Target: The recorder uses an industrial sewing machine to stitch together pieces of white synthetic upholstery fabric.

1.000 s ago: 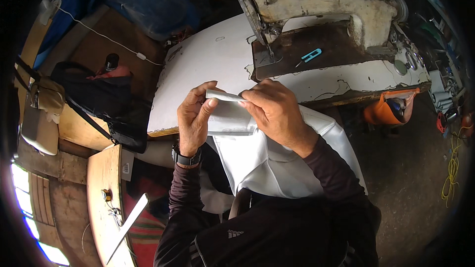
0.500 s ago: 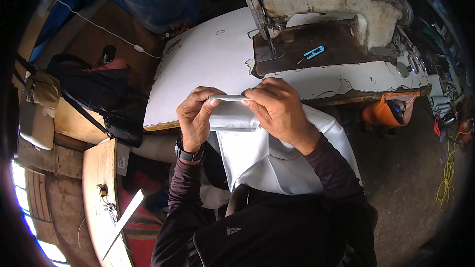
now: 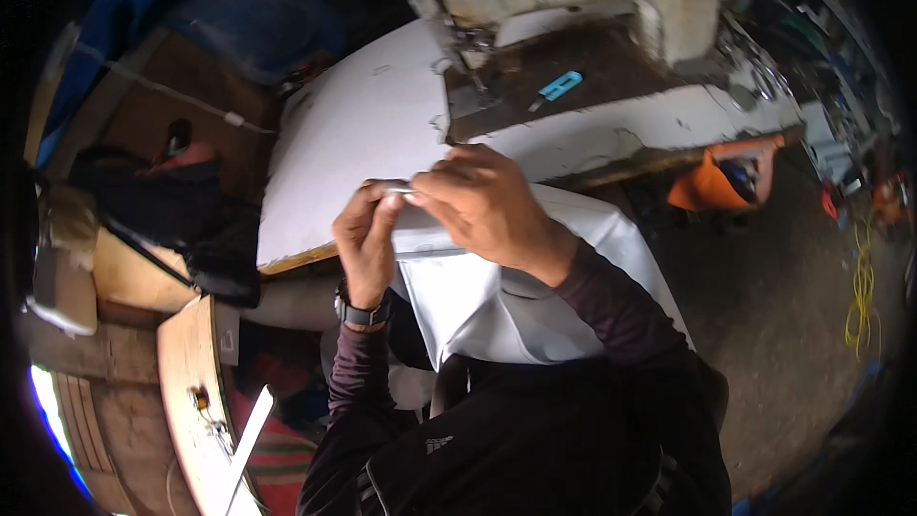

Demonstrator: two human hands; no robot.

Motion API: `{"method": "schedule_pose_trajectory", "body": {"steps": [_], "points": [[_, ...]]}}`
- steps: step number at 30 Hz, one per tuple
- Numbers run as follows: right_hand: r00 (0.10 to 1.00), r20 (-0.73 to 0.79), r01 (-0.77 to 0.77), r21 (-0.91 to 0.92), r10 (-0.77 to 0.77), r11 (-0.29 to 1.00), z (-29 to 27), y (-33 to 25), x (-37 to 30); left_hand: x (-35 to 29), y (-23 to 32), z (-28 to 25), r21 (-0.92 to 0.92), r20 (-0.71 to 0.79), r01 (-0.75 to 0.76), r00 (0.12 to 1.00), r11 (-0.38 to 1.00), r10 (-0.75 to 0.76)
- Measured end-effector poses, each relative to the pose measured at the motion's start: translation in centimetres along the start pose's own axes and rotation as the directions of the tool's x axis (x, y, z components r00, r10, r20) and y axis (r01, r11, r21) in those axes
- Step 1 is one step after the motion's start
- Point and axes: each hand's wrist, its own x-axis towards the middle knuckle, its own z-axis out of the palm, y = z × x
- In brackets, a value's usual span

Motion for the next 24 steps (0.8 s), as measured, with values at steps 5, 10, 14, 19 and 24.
{"method": "schedule_pose_trajectory", "body": {"steps": [5,10,14,19,24], "points": [[0.994,0.100,0.062,-0.114,-0.051,0.992,-0.3,0.8,-2.9,-1.2,0.4,0.3,0.260,-0.210,-0.123,0.961,0.958,0.180],[0.997,0.079,0.009,-0.278,0.014,0.961,-5.4,2.4,-8.1,0.5,1.2,-2.9,0.376,-0.346,-0.192,0.879,0.906,0.329],[0.962,0.075,-0.223,-0.332,0.262,0.916,-10.1,3.2,-11.7,2.4,1.0,-5.3,0.292,-0.433,-0.199,0.845,0.935,0.315],[0.937,0.021,-0.332,-0.263,0.350,0.906,-11.5,2.8,-13.3,3.6,0.7,-5.4,0.186,-0.386,-0.200,0.885,0.962,0.259],[0.946,-0.012,-0.317,-0.237,0.323,0.919,-11.3,2.2,-12.8,3.8,0.9,-4.5,0.142,-0.408,-0.196,0.881,0.970,0.238]]}}
